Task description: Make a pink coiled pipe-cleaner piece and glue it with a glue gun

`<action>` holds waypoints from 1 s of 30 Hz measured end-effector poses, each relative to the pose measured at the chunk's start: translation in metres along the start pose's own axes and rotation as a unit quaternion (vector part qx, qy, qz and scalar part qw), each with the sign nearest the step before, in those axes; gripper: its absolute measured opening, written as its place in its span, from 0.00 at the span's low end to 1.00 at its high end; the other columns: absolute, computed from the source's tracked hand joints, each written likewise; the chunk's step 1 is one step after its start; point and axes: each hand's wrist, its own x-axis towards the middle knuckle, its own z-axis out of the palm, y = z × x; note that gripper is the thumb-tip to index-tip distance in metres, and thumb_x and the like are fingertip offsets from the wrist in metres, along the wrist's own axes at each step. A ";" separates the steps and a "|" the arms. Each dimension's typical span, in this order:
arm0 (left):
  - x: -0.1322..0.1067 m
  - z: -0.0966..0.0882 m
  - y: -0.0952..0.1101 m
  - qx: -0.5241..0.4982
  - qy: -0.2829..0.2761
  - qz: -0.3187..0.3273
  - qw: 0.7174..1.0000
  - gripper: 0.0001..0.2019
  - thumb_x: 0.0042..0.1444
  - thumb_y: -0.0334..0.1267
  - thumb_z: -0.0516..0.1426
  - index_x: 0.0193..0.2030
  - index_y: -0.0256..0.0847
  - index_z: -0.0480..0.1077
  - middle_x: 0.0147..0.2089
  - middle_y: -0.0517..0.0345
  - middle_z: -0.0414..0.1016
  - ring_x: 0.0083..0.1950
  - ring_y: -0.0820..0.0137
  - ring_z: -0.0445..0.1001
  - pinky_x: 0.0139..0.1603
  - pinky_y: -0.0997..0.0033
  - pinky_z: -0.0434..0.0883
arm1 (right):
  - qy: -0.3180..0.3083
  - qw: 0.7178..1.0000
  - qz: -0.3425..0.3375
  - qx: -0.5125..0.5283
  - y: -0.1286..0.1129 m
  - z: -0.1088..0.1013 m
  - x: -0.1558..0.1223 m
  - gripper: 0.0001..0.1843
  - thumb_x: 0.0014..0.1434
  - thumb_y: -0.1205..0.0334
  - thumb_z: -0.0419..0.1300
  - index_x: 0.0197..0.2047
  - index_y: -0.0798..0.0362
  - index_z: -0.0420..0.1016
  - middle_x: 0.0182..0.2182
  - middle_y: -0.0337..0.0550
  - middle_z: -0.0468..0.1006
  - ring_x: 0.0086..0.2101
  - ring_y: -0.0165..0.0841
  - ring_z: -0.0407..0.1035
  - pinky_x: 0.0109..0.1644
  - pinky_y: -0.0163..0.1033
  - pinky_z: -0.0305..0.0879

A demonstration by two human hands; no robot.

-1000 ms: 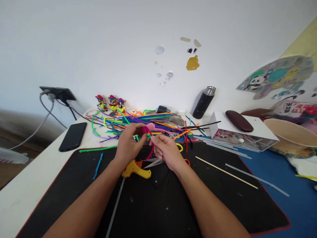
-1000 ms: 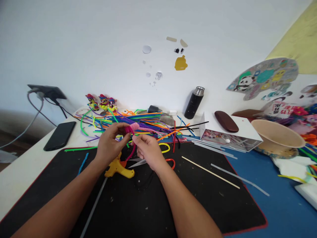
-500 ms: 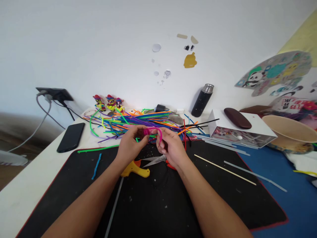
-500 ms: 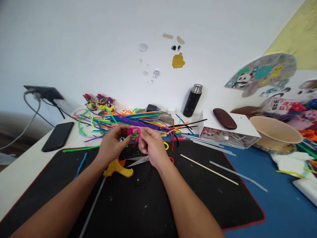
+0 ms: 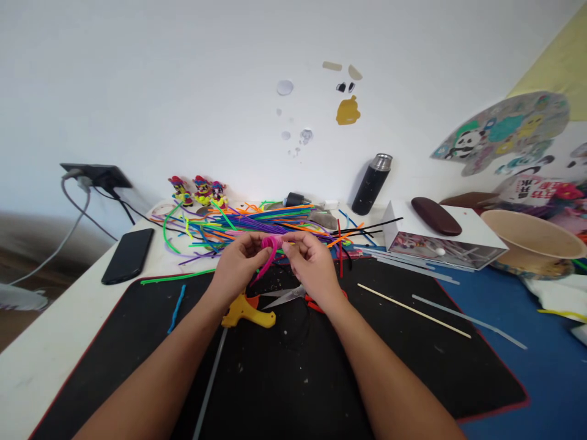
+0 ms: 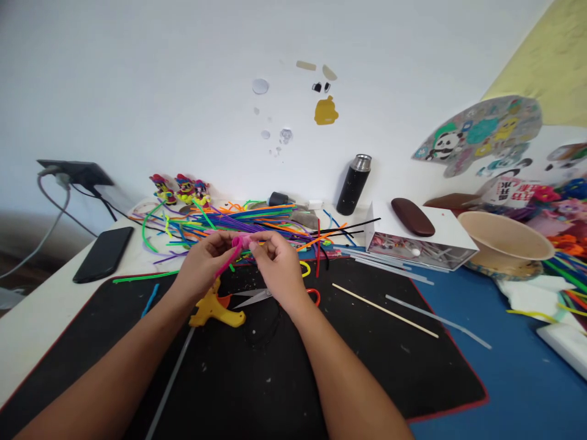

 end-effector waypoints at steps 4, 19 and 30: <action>-0.001 0.002 0.001 0.001 -0.021 0.000 1.000 0.20 0.53 0.51 0.70 0.45 0.39 0.78 0.44 0.50 0.84 0.43 0.61 0.82 0.49 0.60 0.79 | -0.016 0.997 -0.033 -0.064 0.001 0.001 -0.002 0.10 0.65 0.55 0.65 0.48 0.48 0.79 0.22 0.30 0.62 0.23 0.31 0.56 0.29 0.37 0.51; -0.010 0.010 0.002 0.210 -0.027 0.104 0.972 0.09 0.57 0.39 0.61 0.44 0.42 0.77 0.38 0.57 0.82 0.36 0.65 0.78 0.39 0.66 0.74 | 0.016 0.994 -0.031 -0.107 0.005 -0.004 0.001 0.13 0.68 0.49 0.63 0.41 0.49 0.81 0.22 0.34 0.67 0.24 0.32 0.59 0.28 0.37 0.51; -0.012 0.012 0.003 0.195 -0.063 0.130 0.970 0.09 0.57 0.37 0.61 0.45 0.44 0.77 0.38 0.59 0.82 0.36 0.66 0.78 0.39 0.67 0.75 | 0.033 0.998 -0.007 -0.045 0.006 -0.008 0.005 0.16 0.64 0.45 0.67 0.38 0.50 0.81 0.20 0.33 0.65 0.22 0.30 0.55 0.26 0.36 0.49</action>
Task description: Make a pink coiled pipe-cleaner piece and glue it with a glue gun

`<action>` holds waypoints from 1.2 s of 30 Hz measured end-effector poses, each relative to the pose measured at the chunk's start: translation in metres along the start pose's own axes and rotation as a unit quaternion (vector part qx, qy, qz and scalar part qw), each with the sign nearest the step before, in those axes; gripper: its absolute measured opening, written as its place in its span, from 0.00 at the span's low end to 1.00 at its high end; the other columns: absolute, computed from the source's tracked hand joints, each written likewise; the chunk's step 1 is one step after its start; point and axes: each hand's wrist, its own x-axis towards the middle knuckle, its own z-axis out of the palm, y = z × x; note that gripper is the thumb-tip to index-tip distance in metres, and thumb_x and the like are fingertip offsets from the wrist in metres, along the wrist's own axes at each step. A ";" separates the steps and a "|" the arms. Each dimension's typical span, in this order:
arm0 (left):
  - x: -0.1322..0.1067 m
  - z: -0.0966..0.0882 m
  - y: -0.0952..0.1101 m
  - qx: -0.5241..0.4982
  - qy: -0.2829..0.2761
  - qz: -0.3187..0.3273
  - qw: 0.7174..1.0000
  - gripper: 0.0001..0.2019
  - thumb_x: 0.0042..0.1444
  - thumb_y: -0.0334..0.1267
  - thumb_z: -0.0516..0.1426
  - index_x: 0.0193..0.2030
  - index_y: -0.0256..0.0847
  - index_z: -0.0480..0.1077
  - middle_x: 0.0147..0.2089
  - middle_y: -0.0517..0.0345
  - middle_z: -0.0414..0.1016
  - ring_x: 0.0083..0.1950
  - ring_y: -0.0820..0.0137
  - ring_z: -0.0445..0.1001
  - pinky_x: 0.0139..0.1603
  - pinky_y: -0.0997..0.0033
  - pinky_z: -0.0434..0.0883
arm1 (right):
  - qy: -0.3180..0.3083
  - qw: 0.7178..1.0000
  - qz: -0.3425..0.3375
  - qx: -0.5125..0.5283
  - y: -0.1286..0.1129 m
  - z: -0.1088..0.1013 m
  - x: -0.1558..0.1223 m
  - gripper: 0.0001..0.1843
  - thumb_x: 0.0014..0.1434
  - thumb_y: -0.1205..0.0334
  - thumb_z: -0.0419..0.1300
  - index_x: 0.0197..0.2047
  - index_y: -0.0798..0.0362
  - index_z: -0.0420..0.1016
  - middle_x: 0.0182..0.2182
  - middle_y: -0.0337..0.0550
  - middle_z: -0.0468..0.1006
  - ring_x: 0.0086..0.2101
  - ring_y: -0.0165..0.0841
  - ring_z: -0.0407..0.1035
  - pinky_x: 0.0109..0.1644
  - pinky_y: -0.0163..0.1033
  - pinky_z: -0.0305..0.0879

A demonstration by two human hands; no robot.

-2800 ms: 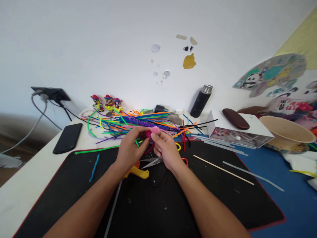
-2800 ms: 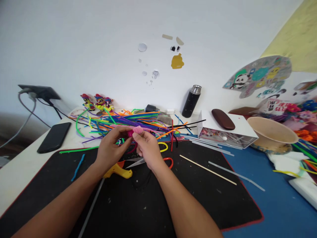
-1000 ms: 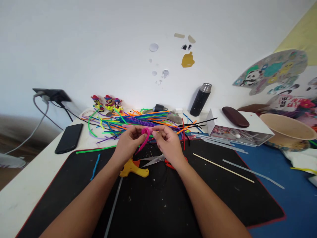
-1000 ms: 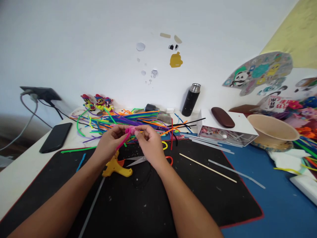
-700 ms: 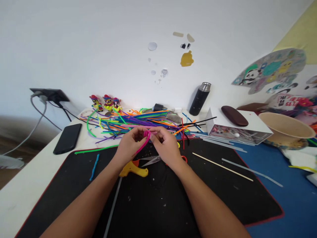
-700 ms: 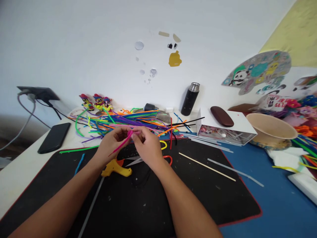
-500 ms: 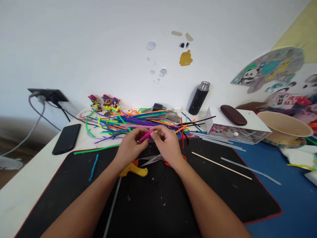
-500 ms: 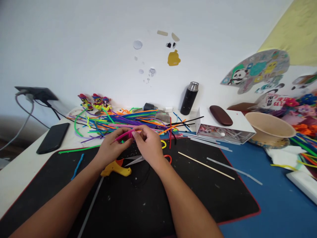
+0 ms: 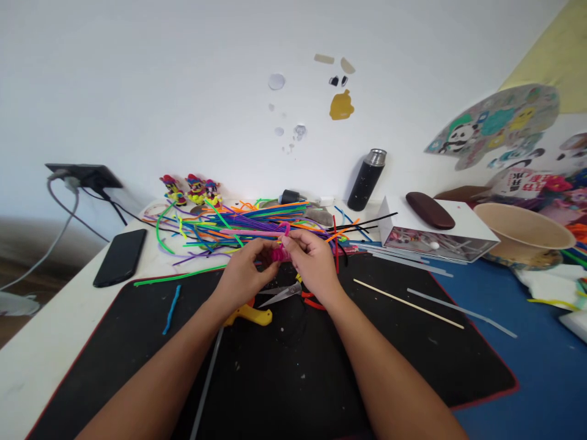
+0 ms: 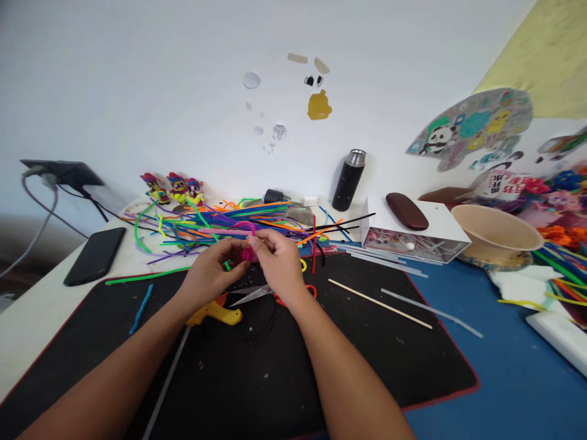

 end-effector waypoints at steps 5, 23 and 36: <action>-0.001 0.000 0.002 0.016 -0.007 0.013 1.000 0.10 0.57 0.37 0.61 0.46 0.44 0.77 0.36 0.60 0.80 0.36 0.66 0.78 0.39 0.67 0.74 | 0.004 1.000 -0.006 -0.002 -0.002 0.000 0.000 0.18 0.64 0.44 0.67 0.38 0.51 0.81 0.20 0.33 0.65 0.21 0.29 0.55 0.25 0.36 0.51; 0.017 -0.024 -0.023 -0.184 0.187 -0.122 0.957 0.15 0.51 0.43 0.68 0.44 0.41 0.77 0.39 0.55 0.83 0.41 0.63 0.81 0.43 0.65 0.76 | -0.059 0.998 0.007 0.012 -0.004 0.007 -0.008 0.16 0.67 0.44 0.65 0.44 0.49 0.80 0.21 0.32 0.66 0.22 0.30 0.59 0.27 0.36 0.53; 0.023 -0.033 -0.029 -0.261 0.260 -0.125 0.921 0.18 0.45 0.43 0.71 0.42 0.39 0.77 0.36 0.59 0.80 0.35 0.69 0.75 0.38 0.70 0.73 | -0.351 0.820 -0.111 -0.439 -0.010 0.040 -0.045 0.30 0.63 0.34 0.68 0.51 0.53 0.79 0.44 0.50 0.84 0.42 0.46 0.79 0.43 0.44 0.66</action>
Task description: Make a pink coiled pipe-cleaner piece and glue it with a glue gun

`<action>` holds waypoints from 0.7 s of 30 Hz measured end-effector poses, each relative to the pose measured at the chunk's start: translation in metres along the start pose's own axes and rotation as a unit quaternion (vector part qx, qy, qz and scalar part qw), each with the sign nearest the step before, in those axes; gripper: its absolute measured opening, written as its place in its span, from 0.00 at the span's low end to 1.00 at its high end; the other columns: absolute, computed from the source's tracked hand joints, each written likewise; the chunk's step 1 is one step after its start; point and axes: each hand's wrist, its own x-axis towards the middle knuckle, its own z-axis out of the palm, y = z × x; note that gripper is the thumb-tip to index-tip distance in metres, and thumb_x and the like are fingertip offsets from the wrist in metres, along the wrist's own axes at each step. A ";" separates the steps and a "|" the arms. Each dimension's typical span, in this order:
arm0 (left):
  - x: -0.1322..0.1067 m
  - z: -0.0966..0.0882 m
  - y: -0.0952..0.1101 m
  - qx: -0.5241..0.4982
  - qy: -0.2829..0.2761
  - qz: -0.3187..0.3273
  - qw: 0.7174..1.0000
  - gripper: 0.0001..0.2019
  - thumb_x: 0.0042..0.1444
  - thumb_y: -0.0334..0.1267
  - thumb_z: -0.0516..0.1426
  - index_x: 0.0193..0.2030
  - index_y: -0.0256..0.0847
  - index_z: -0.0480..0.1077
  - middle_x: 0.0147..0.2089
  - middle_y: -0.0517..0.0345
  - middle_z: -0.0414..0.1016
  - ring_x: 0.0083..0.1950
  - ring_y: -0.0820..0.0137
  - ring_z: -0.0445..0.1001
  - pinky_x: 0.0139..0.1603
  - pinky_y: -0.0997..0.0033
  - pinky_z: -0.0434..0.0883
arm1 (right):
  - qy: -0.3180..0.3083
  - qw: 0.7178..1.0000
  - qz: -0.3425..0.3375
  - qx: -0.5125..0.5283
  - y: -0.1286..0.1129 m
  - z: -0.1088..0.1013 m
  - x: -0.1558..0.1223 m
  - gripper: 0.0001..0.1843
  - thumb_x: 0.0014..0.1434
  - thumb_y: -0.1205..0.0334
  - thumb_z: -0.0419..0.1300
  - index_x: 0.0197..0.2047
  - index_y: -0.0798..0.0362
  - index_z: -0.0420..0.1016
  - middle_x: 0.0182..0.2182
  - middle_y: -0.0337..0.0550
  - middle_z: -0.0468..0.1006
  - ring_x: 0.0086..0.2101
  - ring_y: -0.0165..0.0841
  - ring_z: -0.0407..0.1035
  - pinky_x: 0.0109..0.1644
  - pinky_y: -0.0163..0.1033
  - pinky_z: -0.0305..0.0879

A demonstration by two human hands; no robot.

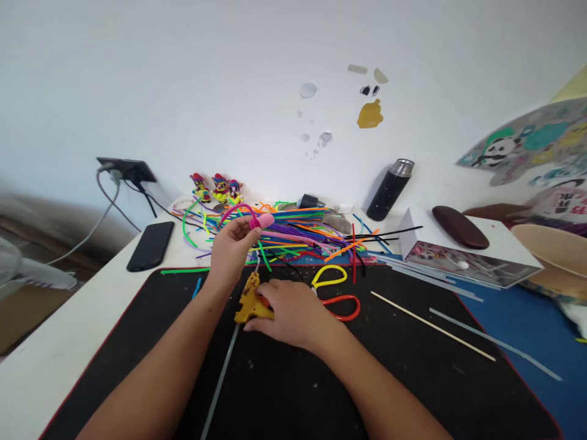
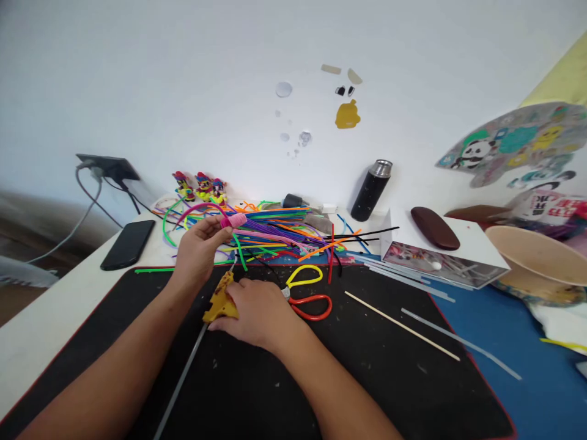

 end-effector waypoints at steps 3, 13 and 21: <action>0.000 0.001 0.001 -0.014 0.000 -0.002 1.000 0.19 0.44 0.43 0.72 0.42 0.39 0.78 0.36 0.58 0.80 0.35 0.69 0.75 0.38 0.70 0.72 | -0.021 0.999 0.008 -0.033 -0.004 0.001 0.000 0.30 0.65 0.36 0.67 0.55 0.56 0.77 0.47 0.53 0.84 0.46 0.49 0.79 0.46 0.47 0.70; 0.000 0.001 0.000 -0.019 -0.003 0.011 1.000 0.18 0.44 0.41 0.73 0.41 0.39 0.78 0.36 0.58 0.80 0.36 0.69 0.75 0.38 0.70 0.73 | -0.053 0.995 0.044 -0.072 -0.010 0.001 0.001 0.25 0.67 0.44 0.67 0.55 0.57 0.78 0.48 0.56 0.85 0.49 0.51 0.79 0.49 0.49 0.72; 0.005 -0.004 0.004 -0.039 0.038 0.042 0.998 0.17 0.45 0.39 0.72 0.41 0.39 0.79 0.35 0.59 0.79 0.35 0.71 0.75 0.39 0.71 0.73 | -0.018 0.997 0.074 -0.014 -0.007 0.000 0.002 0.17 0.65 0.48 0.67 0.48 0.53 0.80 0.44 0.51 0.86 0.43 0.47 0.80 0.44 0.44 0.68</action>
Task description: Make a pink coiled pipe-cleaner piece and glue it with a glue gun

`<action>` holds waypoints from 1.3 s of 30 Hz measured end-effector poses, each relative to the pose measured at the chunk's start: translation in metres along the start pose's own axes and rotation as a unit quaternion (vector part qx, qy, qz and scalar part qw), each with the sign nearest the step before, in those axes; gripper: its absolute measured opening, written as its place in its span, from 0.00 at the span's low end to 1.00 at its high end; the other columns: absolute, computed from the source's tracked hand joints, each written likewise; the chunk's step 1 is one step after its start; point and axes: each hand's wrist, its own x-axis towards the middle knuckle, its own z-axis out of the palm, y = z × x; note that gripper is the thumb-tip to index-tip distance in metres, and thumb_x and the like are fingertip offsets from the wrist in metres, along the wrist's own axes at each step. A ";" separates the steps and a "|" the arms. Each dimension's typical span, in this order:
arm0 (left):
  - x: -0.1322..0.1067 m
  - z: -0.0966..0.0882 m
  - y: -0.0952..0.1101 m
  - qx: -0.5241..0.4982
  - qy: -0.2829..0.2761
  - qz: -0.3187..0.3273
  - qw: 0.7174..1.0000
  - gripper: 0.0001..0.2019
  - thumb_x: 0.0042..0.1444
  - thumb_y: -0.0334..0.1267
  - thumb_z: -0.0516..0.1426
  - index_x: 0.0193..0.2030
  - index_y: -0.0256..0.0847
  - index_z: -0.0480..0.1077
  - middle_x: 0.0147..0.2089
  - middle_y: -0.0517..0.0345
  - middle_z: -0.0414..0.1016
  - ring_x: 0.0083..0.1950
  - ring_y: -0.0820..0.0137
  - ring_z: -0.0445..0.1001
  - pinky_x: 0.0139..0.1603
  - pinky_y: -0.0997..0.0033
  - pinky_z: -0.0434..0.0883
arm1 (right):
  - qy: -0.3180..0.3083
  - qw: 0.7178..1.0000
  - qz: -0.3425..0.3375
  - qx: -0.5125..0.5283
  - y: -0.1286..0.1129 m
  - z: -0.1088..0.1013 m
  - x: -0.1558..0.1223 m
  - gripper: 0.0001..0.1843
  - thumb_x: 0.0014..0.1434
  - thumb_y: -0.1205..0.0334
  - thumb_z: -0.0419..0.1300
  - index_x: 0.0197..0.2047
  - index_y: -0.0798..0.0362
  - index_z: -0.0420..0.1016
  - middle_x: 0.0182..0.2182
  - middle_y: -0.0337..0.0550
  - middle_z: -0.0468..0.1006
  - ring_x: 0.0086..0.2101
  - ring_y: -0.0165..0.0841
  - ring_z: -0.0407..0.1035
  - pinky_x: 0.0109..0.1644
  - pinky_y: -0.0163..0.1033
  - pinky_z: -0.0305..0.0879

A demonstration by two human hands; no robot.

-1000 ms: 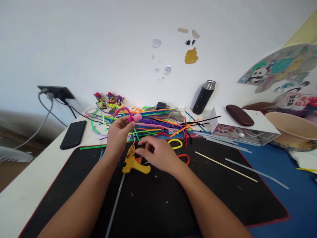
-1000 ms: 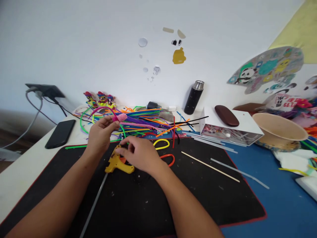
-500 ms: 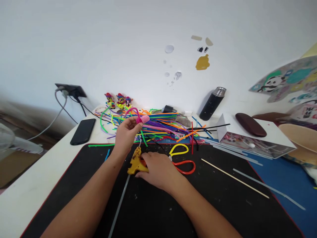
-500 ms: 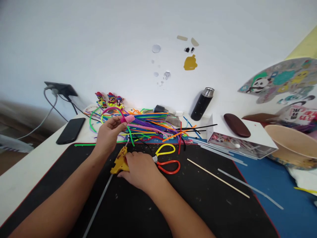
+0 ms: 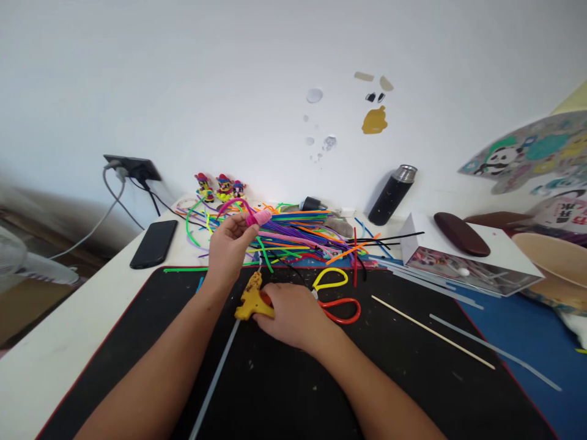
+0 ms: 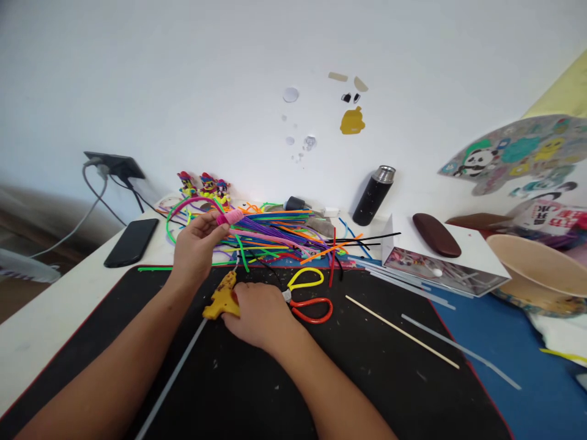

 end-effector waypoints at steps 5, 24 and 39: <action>0.007 -0.005 0.006 -0.034 0.069 0.016 0.997 0.17 0.43 0.38 0.73 0.40 0.38 0.79 0.35 0.59 0.80 0.36 0.71 0.75 0.39 0.72 0.72 | 0.066 0.977 0.036 0.199 0.012 0.001 0.002 0.15 0.60 0.52 0.71 0.47 0.50 0.81 0.37 0.42 0.84 0.35 0.38 0.76 0.37 0.39 0.62; 0.005 -0.010 -0.012 0.062 -0.010 0.016 0.998 0.18 0.48 0.43 0.70 0.45 0.40 0.78 0.38 0.58 0.81 0.39 0.66 0.78 0.43 0.68 0.74 | 0.150 0.676 0.023 0.721 0.034 -0.021 0.008 0.26 0.58 0.40 0.72 0.41 0.54 0.75 0.24 0.33 0.71 0.16 0.24 0.61 0.16 0.29 0.48; -0.014 0.000 0.002 0.264 -0.088 0.206 0.938 0.11 0.59 0.33 0.62 0.49 0.44 0.76 0.40 0.57 0.78 0.38 0.67 0.77 0.43 0.66 0.75 | 0.215 0.754 0.061 0.618 0.025 -0.021 0.007 0.33 0.55 0.29 0.69 0.37 0.53 0.71 0.17 0.27 0.63 0.13 0.25 0.60 0.17 0.31 0.51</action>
